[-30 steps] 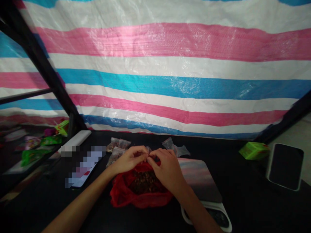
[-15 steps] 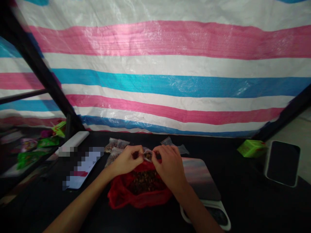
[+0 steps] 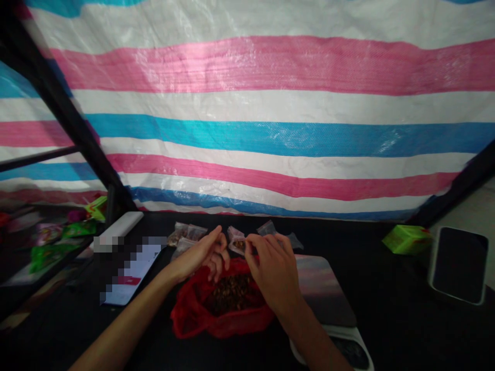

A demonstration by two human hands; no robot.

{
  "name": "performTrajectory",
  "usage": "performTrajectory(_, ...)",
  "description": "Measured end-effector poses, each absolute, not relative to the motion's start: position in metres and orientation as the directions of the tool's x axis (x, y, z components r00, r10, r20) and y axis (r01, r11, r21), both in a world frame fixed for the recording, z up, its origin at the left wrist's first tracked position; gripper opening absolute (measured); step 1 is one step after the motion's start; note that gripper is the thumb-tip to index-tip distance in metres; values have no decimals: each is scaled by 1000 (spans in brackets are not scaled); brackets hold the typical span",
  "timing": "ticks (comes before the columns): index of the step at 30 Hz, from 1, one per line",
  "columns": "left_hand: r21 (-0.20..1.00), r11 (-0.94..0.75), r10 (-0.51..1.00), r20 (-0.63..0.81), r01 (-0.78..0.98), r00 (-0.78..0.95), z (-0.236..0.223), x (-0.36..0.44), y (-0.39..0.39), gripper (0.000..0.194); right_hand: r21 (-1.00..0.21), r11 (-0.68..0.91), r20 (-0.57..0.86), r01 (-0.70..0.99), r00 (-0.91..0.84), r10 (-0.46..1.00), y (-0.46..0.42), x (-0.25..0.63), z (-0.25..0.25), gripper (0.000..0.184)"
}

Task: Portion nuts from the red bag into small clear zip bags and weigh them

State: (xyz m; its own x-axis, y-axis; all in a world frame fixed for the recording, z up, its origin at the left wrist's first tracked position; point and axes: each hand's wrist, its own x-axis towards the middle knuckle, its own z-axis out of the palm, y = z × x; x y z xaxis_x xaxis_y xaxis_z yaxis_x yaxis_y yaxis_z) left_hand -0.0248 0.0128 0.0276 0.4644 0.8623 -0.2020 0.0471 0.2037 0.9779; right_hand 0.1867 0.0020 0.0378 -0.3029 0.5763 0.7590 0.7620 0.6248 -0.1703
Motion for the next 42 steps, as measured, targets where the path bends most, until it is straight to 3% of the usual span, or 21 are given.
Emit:
performTrajectory(3,907,404,772,-266,-122,577,23,-22,14,66,-195,676,765,710,-321,558,-1,185,39,8)
performTrajectory(6,859,385,840,-174,-338,514,20,-15,13,52,-214,744,742,633,-390,546,-6,183,42,7)
performTrajectory(8,866,320,879,-120,-383,462,21,-11,11,48,-248,761,729,599,-402,554,-7,185,45,10)
performTrajectory(12,945,165,837,17,-281,547,32,-12,5,35,-332,712,735,619,-303,606,-5,194,49,18)
performTrajectory(15,989,39,768,64,-146,638,37,-13,1,30,-364,690,675,625,-333,658,-2,198,49,29)
performTrajectory(21,974,-217,796,140,62,589,37,-13,-1,27,-358,721,608,593,-438,662,1,196,46,20)
performTrajectory(28,969,-201,755,58,146,654,38,-18,-2,56,-327,796,659,510,-481,579,-3,198,51,11)
performTrajectory(35,943,-274,755,89,190,650,42,-19,-1,56,-284,831,710,478,-478,518,-3,199,50,14)
performTrajectory(42,970,-219,704,81,107,705,39,-22,3,45,-311,841,737,442,-447,507,1,201,45,20)
